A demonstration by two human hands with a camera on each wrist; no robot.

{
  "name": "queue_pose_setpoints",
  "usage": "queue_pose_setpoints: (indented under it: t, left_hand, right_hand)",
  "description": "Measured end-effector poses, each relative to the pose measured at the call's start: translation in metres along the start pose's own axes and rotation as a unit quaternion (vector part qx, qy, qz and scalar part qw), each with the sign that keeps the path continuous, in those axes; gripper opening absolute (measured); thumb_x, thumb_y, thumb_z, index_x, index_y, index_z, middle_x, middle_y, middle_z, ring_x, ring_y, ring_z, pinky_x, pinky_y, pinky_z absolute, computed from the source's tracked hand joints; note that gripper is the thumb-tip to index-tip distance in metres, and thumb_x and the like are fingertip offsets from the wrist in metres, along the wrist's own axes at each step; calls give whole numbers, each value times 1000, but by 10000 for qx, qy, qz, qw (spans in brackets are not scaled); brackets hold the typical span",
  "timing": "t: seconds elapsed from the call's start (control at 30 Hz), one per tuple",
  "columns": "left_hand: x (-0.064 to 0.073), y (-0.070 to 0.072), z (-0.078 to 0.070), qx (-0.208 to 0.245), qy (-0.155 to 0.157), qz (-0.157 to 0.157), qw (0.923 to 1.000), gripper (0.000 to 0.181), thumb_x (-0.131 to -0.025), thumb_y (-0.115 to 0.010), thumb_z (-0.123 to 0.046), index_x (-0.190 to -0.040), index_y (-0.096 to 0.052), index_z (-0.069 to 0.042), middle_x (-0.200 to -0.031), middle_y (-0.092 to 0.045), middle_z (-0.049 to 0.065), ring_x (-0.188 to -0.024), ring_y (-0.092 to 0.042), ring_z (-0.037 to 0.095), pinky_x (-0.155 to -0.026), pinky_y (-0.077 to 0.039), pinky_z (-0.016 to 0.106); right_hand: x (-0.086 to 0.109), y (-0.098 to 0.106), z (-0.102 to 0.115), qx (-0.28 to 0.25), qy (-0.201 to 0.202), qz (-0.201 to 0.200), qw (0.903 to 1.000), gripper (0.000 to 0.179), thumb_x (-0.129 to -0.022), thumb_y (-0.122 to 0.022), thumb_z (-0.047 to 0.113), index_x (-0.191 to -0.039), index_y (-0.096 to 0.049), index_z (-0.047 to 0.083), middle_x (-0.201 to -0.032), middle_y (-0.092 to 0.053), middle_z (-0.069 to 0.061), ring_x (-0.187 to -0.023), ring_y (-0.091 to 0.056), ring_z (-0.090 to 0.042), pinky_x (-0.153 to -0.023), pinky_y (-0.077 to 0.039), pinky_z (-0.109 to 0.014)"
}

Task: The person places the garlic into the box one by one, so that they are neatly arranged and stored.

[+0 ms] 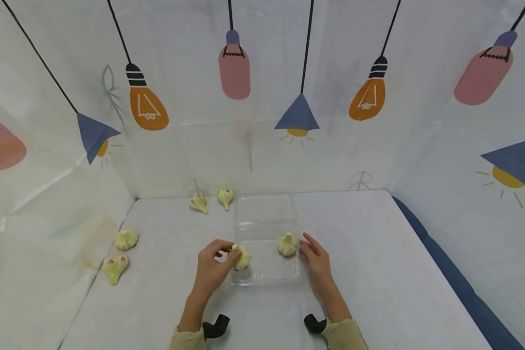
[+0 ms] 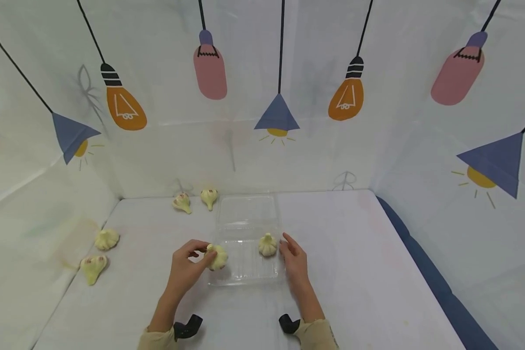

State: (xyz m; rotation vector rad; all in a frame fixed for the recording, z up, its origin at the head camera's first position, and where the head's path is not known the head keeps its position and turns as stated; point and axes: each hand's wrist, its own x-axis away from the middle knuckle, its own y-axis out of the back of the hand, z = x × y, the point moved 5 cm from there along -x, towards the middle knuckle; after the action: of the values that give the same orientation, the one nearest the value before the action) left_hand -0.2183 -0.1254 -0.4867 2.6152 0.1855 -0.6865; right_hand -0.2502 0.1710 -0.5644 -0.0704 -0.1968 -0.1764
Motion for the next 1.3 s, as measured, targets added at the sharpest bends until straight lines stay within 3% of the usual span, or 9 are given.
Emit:
queue_pose_setpoints:
  t: [0.2,0.4,0.67,1.3]
  left_hand:
    - [-1,-16,-3,123,-284,173,9994,17,-80,-82,-19,-94,-72,-17,-89,-67,-8,-82,-62,13,-65,-51,42]
    - [-4,-28,-5,181,-358,257,9989,18,-80,-82,-21,-94,-72,-20,-88,-65,-13,-81,-61,10,-63,-51,40]
    - [-7,-45,-7,297,-663,342,9968,18,-79,-83,-18,-94,-72,-16,-88,-66,-9,-80,-62,11,-62,-51,38]
    - [-4,-79,-17,289,-337,839,9955,17,-83,-79,-28,-95,-73,-19,-89,-66,-12,-82,-62,10,-68,-51,43]
  right_hand:
    - [2,1,-1,-62,74,30,9999,44,-99,-56,14,-142,-50,14,-132,-55,-16,-114,-55,-28,-89,-46,-28]
    - [1,2,0,34,0,-4,10000,44,-99,-57,17,-143,-50,15,-133,-55,-14,-115,-55,-27,-91,-45,-30]
    - [0,2,0,27,-19,34,10000,44,-100,-57,17,-143,-49,15,-135,-54,-14,-117,-53,-27,-94,-44,-33]
    - [-2,3,-2,25,-22,4,10000,44,-99,-57,18,-142,-51,16,-133,-55,-14,-115,-55,-27,-95,-44,-35]
